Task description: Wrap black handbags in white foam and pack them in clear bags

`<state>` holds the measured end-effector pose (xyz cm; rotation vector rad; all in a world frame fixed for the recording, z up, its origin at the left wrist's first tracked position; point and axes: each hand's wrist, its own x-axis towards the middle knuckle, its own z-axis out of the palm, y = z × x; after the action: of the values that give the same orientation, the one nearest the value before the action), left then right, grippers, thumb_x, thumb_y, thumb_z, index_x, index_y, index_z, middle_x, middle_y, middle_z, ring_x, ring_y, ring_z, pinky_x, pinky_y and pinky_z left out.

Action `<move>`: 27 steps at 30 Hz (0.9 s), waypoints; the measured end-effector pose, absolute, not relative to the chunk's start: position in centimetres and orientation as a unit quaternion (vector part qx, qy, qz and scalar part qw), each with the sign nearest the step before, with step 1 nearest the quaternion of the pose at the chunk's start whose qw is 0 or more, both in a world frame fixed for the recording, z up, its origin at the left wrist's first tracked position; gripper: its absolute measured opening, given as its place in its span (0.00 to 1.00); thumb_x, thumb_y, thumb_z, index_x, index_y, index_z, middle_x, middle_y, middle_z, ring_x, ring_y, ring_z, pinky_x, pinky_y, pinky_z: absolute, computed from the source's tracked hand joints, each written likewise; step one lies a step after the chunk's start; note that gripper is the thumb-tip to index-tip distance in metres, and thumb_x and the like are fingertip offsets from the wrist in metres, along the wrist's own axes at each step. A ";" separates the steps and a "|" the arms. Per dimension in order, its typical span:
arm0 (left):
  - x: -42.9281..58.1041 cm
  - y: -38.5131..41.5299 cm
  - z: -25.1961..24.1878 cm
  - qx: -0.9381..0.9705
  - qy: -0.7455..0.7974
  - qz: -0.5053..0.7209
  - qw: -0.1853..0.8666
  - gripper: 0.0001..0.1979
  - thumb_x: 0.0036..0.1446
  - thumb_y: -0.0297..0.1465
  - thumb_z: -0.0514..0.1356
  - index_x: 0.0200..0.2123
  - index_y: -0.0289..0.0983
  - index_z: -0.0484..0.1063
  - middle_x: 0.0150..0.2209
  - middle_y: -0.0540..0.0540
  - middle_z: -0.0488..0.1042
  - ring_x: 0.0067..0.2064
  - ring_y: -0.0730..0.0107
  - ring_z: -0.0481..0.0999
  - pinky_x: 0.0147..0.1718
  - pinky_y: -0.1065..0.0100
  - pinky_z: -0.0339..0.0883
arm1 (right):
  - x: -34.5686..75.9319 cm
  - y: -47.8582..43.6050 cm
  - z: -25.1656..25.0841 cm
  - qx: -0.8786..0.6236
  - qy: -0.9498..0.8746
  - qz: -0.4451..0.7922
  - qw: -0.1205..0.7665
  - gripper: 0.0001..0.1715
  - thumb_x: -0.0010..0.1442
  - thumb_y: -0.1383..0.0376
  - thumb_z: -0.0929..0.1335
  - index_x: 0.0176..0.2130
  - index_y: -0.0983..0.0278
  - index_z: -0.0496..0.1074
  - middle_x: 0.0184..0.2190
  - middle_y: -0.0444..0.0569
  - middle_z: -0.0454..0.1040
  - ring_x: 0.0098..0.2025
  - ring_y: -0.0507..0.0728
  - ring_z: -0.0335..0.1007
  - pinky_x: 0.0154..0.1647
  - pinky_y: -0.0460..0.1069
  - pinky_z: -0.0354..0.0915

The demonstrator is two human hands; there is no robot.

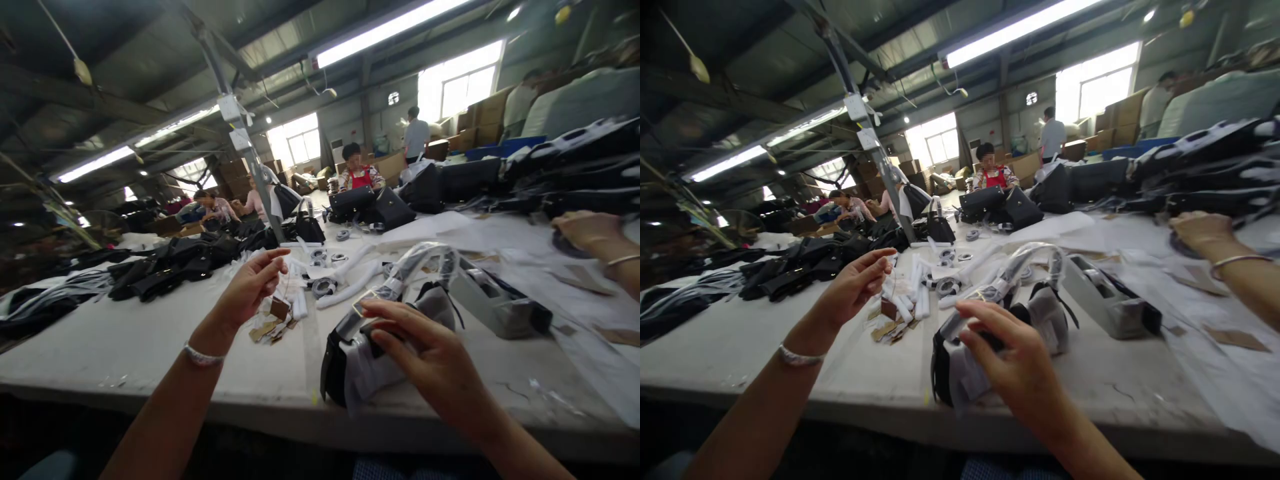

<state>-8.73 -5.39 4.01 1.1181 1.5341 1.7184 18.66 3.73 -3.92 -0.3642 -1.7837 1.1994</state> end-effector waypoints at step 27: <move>6.2 -1.8 4.9 0.419 0.376 0.658 0.499 0.16 0.56 0.31 0.68 0.49 0.38 0.77 0.33 0.52 0.71 0.28 0.86 0.69 0.29 0.84 0.69 | 22.4 4.6 -6.8 -0.137 -0.725 0.462 0.493 0.22 0.66 0.67 0.65 0.56 0.53 0.75 0.54 0.45 0.77 0.57 0.60 0.72 0.61 0.56 0.67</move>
<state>6.21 -1.83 4.90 1.0139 0.9104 1.5922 22.36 4.65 -6.78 -0.3321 -1.7580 1.1217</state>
